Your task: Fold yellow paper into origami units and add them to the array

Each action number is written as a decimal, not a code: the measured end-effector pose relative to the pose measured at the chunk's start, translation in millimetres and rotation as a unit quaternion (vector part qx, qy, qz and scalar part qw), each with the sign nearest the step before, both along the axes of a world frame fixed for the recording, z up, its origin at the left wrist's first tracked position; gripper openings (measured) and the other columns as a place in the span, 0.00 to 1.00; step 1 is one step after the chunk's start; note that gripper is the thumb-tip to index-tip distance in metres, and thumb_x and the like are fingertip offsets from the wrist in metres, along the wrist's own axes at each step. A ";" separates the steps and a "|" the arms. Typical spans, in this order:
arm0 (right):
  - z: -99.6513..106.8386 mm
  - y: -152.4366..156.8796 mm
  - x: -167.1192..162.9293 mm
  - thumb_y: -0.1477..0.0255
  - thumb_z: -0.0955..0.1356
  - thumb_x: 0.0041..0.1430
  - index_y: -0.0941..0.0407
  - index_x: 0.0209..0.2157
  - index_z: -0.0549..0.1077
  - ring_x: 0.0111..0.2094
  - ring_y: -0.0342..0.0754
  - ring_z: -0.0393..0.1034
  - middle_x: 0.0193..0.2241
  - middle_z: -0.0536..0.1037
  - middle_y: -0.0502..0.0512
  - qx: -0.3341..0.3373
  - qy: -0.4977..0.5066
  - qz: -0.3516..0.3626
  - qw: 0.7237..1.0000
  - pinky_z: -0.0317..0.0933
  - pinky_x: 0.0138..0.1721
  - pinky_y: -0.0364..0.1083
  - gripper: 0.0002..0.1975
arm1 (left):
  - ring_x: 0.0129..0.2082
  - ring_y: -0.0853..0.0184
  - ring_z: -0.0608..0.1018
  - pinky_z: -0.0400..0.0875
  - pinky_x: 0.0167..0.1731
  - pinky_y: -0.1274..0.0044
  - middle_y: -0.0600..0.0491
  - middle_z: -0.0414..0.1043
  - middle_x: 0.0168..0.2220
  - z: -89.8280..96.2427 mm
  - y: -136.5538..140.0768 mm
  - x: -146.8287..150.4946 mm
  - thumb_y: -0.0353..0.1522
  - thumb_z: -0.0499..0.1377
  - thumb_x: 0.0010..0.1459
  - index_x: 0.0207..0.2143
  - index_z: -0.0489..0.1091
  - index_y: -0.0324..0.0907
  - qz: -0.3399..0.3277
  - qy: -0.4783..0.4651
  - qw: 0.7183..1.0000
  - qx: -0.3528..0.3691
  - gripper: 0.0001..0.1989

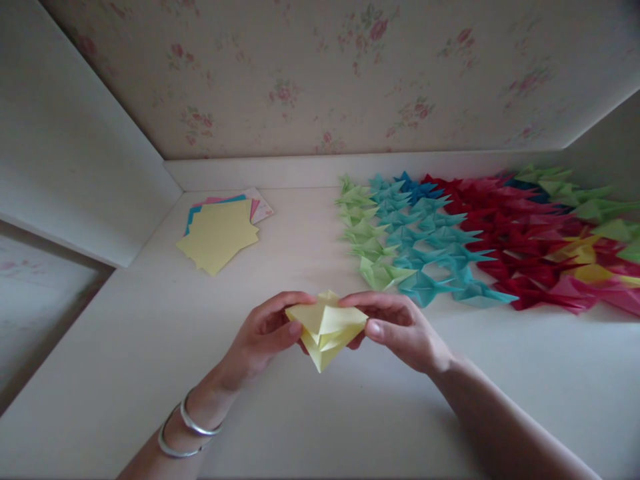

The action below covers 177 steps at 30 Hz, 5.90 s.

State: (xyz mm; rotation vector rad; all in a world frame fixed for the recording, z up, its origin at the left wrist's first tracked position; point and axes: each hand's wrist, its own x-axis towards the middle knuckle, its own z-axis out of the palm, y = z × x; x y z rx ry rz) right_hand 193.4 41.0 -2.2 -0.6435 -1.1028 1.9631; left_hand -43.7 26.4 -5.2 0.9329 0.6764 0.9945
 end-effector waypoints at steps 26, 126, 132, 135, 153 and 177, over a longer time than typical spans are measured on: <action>3.5 -7.5 -6.3 0.68 0.69 0.63 0.55 0.44 0.79 0.32 0.46 0.73 0.34 0.80 0.56 0.256 -0.228 -0.087 0.935 0.66 0.31 0.44 0.10 | 0.34 0.68 0.74 0.74 0.33 0.78 0.52 0.73 0.38 -3.7 1.0 -4.0 0.33 0.66 0.57 0.52 0.73 0.49 -0.065 0.042 0.997 -0.019 0.20; -3.0 6.6 2.4 0.78 0.71 0.59 0.49 0.45 0.81 0.40 0.47 0.76 0.42 0.79 0.57 0.316 -0.172 -0.055 0.932 0.69 0.37 0.42 0.14 | 0.47 0.63 0.82 0.80 0.45 0.77 0.50 0.75 0.56 -3.5 1.2 -3.1 0.21 0.66 0.54 0.52 0.74 0.52 0.076 0.305 0.855 0.414 0.25; -5.2 7.9 3.8 0.77 0.72 0.58 0.47 0.43 0.82 0.39 0.46 0.76 0.41 0.79 0.55 0.260 -0.141 -0.053 0.954 0.69 0.35 0.41 0.13 | 0.42 0.68 0.84 0.80 0.43 0.80 0.53 0.80 0.49 -0.1 3.8 -3.9 0.21 0.66 0.55 0.54 0.72 0.52 0.072 0.304 0.844 0.435 0.27; -5.5 9.6 4.9 0.76 0.73 0.58 0.47 0.41 0.83 0.38 0.46 0.76 0.41 0.79 0.55 0.235 -0.138 -0.050 0.961 0.69 0.34 0.41 0.12 | 0.42 0.68 0.84 0.81 0.42 0.80 0.52 0.80 0.48 0.3 3.4 -2.7 0.21 0.65 0.56 0.54 0.72 0.51 0.065 0.318 0.830 0.454 0.26; -7.9 14.0 10.5 0.74 0.78 0.49 0.51 0.39 0.83 0.35 0.46 0.77 0.38 0.80 0.56 0.169 -0.114 -0.056 0.977 0.72 0.33 0.41 0.13 | 0.31 0.66 0.85 0.82 0.29 0.81 0.52 0.84 0.35 6.6 1.2 -0.2 0.26 0.70 0.51 0.35 0.82 0.46 0.131 0.251 0.915 0.289 0.09; -13.9 -1.0 -19.8 0.63 0.69 0.63 0.54 0.36 0.81 0.49 0.53 0.71 0.47 0.77 0.60 0.200 -0.256 -0.150 0.934 0.68 0.43 0.47 0.11 | 0.27 0.68 0.74 0.67 0.24 0.80 0.54 0.74 0.26 3.1 -0.5 10.0 0.38 0.58 0.63 0.32 0.77 0.41 0.045 0.329 0.936 0.119 0.13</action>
